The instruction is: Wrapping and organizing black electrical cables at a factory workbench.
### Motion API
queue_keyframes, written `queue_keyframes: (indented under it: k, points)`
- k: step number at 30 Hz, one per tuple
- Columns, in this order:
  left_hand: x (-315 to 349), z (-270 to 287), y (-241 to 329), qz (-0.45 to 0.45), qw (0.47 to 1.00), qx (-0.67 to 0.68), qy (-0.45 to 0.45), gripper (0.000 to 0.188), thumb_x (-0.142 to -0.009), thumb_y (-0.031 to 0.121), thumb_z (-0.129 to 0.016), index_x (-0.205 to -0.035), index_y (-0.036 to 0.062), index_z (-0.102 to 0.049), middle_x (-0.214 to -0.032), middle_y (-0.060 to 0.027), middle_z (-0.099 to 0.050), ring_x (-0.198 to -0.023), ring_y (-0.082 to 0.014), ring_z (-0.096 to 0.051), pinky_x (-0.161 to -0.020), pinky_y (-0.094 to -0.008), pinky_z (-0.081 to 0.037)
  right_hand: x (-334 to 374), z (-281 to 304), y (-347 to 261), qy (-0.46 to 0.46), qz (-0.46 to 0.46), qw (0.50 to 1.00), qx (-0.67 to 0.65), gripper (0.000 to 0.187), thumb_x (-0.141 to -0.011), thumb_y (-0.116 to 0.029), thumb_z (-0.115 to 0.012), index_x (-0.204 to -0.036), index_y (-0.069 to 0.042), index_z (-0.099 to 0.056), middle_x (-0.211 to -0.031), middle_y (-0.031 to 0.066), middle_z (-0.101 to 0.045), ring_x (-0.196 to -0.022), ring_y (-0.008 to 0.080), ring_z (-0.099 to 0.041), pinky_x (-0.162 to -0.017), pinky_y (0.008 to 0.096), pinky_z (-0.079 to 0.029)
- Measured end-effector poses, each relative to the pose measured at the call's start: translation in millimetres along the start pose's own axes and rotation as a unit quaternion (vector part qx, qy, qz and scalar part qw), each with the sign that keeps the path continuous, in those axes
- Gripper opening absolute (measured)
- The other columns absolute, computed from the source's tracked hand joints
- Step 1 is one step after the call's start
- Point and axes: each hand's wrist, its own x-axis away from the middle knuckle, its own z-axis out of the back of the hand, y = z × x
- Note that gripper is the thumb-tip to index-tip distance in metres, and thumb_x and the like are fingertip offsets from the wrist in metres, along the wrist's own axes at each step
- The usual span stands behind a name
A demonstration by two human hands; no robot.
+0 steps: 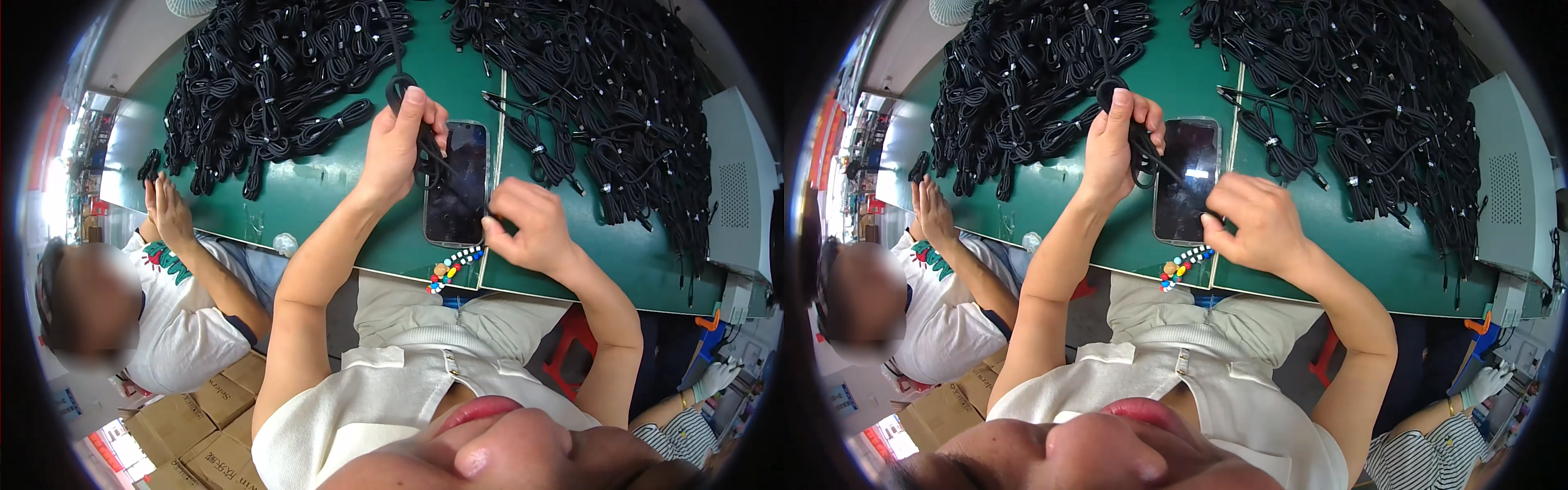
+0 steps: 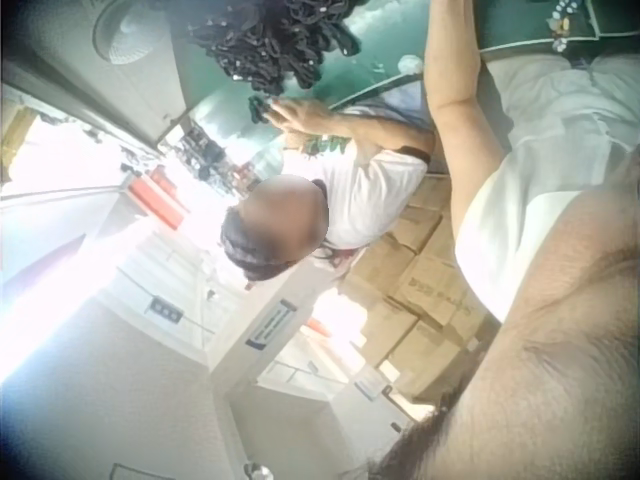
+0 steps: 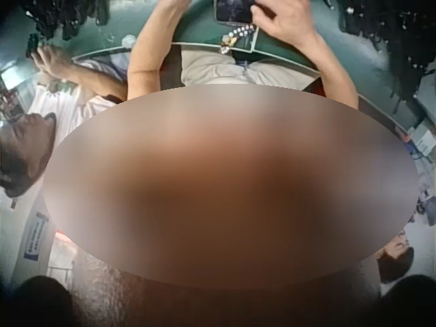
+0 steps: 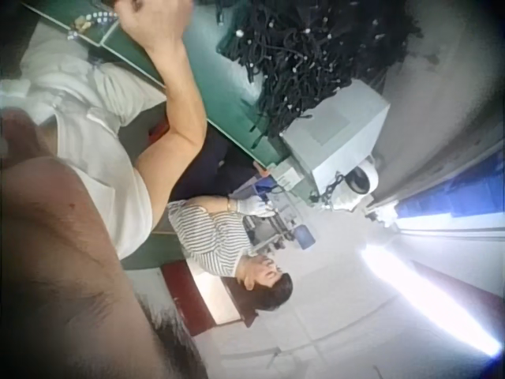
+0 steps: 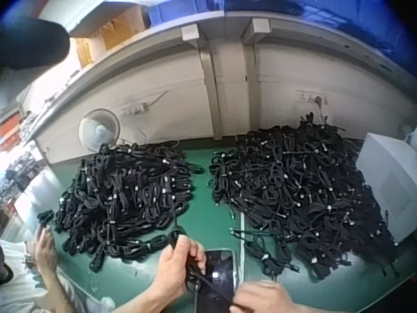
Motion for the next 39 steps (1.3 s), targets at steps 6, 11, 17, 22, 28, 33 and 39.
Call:
queue_keyframes:
  k: [6,11,17,22,28,33,39]
  points:
    - [10,-7,2,0.130,0.963,-0.090,-0.218,0.024,-0.087,0.025,-0.057,-0.092,0.0018,-0.055,-0.072,-0.0036,-0.059,-0.067,-0.0103,-0.055,-0.066,-0.0250,-0.045,-6,32,10,0.179,-0.127,0.937,-0.271,0.009,-0.083,-0.006,-0.059,-0.087,0.000,-0.056,-0.088,0.0053,-0.056,-0.073,0.0081,-0.051,-0.064,0.0204,-0.042]
    - [27,-23,-13,0.209,0.905,-0.049,-0.367,0.033,-0.084,0.027,-0.061,-0.102,-0.0005,-0.057,-0.084,-0.0077,-0.062,-0.079,-0.0132,-0.059,-0.076,-0.0273,-0.046,-5,23,6,0.101,-0.159,0.905,-0.381,0.018,-0.088,-0.016,-0.055,-0.095,0.000,-0.053,-0.095,0.0071,-0.052,-0.077,0.0089,-0.051,-0.066,0.0211,-0.043]
    - [31,-33,-15,0.202,0.931,-0.035,-0.303,0.032,-0.087,0.021,-0.054,-0.108,-0.0022,-0.057,-0.097,-0.0138,-0.061,-0.091,-0.0222,-0.059,-0.084,-0.0356,-0.045,-6,17,1,0.136,-0.156,0.892,-0.403,0.016,-0.088,-0.013,-0.055,-0.097,0.001,-0.052,-0.093,0.0046,-0.050,-0.079,0.0077,-0.051,-0.065,0.0214,-0.044]
    - [37,-45,-13,0.207,0.937,-0.054,-0.278,0.023,-0.090,0.018,-0.051,-0.094,-0.0023,-0.062,-0.084,-0.0052,-0.060,-0.075,-0.0101,-0.054,-0.071,-0.0243,-0.045,-4,13,-2,0.139,-0.150,0.884,-0.420,0.022,-0.089,-0.016,-0.054,-0.101,0.002,-0.052,-0.097,0.0060,-0.050,-0.076,0.0093,-0.052,-0.052,0.0187,-0.044]
    - [46,-44,-16,0.161,0.960,-0.054,-0.224,0.027,-0.091,0.021,-0.051,-0.087,-0.0027,-0.062,-0.078,-0.0036,-0.059,-0.070,-0.0088,-0.054,-0.064,-0.0228,-0.046,-5,9,-6,0.100,-0.200,0.847,-0.483,0.027,-0.094,-0.020,-0.046,-0.099,0.004,-0.057,-0.080,0.0030,-0.053,-0.056,0.0051,-0.048,-0.051,0.0209,-0.047]
    - [46,-41,-9,0.138,0.962,-0.107,-0.209,0.024,-0.090,0.020,-0.054,-0.085,-0.0026,-0.062,-0.074,-0.0040,-0.059,-0.064,-0.0088,-0.053,-0.057,-0.0216,-0.045,-1,-2,-9,0.146,-0.178,0.834,-0.501,0.028,-0.094,-0.021,-0.046,-0.102,0.004,-0.058,-0.072,0.0014,-0.054,-0.057,0.0045,-0.051,-0.051,0.0201,-0.047]
    - [35,-42,-11,0.180,0.944,-0.152,-0.232,0.026,-0.092,0.020,-0.050,-0.086,-0.0025,-0.061,-0.076,-0.0043,-0.060,-0.066,-0.0093,-0.055,-0.061,-0.0223,-0.045,1,0,-8,0.156,-0.216,0.832,-0.487,0.025,-0.095,-0.019,-0.043,-0.095,0.003,-0.055,-0.086,0.0032,-0.054,-0.057,0.0061,-0.052,-0.051,0.0187,-0.044]
